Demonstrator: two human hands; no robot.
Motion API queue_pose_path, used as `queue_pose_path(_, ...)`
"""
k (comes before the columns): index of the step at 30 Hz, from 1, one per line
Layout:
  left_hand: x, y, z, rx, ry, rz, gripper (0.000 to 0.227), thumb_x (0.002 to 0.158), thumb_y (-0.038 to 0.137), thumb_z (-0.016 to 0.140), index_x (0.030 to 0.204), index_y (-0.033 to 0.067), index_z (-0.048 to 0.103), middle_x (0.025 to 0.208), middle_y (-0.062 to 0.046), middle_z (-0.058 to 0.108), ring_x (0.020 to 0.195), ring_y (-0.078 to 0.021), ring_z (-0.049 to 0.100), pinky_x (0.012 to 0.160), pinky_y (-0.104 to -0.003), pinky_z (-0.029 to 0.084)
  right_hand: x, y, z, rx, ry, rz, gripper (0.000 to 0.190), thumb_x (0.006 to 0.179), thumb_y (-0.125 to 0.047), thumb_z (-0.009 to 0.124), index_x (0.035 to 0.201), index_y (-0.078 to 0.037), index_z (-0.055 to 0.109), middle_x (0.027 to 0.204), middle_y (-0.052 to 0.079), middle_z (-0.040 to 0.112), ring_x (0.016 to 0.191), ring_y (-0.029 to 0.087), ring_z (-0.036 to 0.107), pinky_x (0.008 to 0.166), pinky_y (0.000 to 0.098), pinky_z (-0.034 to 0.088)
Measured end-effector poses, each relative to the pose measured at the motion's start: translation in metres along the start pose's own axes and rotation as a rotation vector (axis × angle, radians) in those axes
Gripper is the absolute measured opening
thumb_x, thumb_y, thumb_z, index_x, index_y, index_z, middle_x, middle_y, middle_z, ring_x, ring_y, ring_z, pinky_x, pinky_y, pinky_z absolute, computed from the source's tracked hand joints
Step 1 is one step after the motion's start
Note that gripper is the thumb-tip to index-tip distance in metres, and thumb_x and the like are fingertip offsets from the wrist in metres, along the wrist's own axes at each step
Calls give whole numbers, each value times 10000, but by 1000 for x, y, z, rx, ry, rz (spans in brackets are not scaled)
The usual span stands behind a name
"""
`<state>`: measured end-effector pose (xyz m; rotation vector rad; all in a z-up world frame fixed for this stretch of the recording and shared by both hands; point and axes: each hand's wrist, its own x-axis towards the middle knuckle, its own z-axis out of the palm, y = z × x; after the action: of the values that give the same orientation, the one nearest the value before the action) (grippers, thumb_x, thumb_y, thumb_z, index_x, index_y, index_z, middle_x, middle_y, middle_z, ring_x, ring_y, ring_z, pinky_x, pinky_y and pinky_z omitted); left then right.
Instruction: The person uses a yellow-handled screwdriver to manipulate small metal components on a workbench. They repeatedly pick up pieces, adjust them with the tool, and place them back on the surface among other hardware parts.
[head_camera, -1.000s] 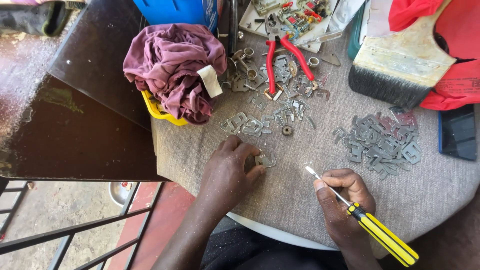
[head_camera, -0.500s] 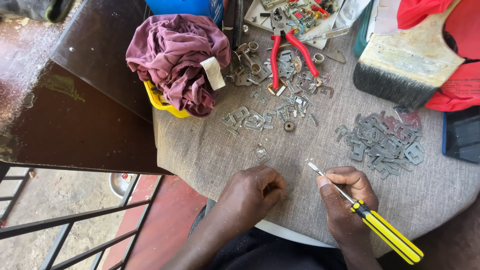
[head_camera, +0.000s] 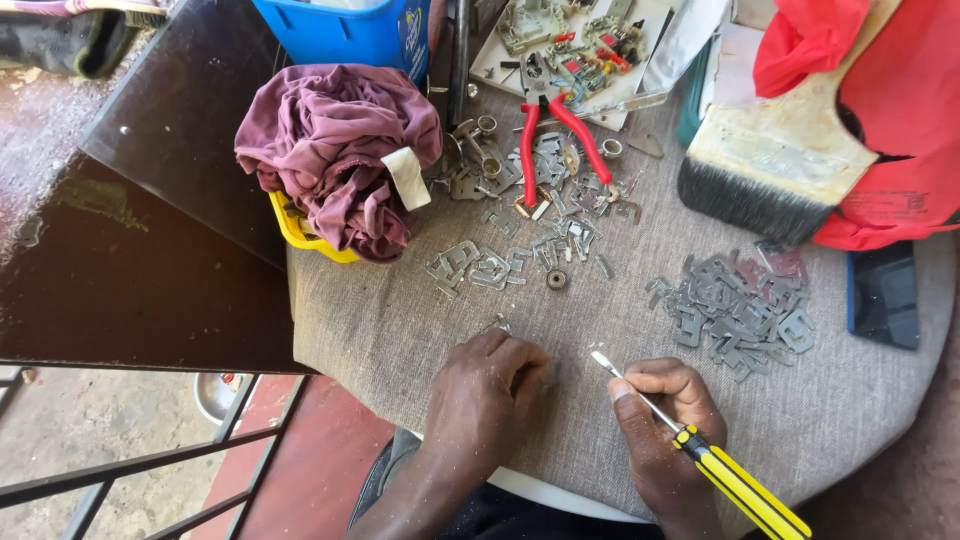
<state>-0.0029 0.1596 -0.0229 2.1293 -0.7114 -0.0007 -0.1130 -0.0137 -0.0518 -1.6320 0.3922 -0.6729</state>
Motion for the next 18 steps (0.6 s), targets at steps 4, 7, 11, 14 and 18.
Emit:
queue_pose_path(4, 4, 0, 6, 48, 33, -67, 87, 932, 218, 780, 875, 201, 717, 766, 4, 685, 724, -246, 637, 710, -422, 476, 4, -2, -1, -11, -31, 16, 135, 924, -5, 739, 985, -66, 635, 1032, 87, 675, 916, 144, 679, 802, 246, 584)
queue_pose_path(7, -2, -2, 3, 257, 113, 28, 109, 965, 293, 713, 901, 211, 747, 920, 16, 634, 815, -261, 600, 715, -434, 419, 4, -10, -3, -103, -77, 133, 105, 904, -21, 743, 994, -36, 690, 1038, 83, 702, 869, 147, 684, 757, 254, 561)
queue_pose_path(11, -6, -13, -2, 220, 84, 107, 117, 999, 255, 697, 1019, 178, 782, 996, -19, 640, 891, -285, 586, 737, -456, 480, 9, -19, -3, -116, -145, 196, 173, 865, 8, 747, 1027, -39, 706, 1030, 79, 733, 853, 148, 706, 716, 257, 594)
queue_pose_path(14, -9, -14, -5, 199, 47, 120, 152, 990, 240, 708, 1080, 157, 798, 1004, -31, 657, 914, -298, 598, 740, -465, 502, 7, -19, -4, -142, -169, 196, 147, 852, 1, 748, 979, -59, 707, 1031, 75, 748, 865, 144, 702, 725, 262, 574)
queue_pose_path(18, -7, -15, -2, 167, 57, 125, 138, 976, 259, 738, 1048, 151, 784, 943, -43, 608, 857, -297, 586, 737, -463, 507, 9, -16, -6, -174, -139, 192, 84, 857, -38, 782, 867, -84, 712, 1005, 70, 769, 795, 122, 687, 649, 257, 534)
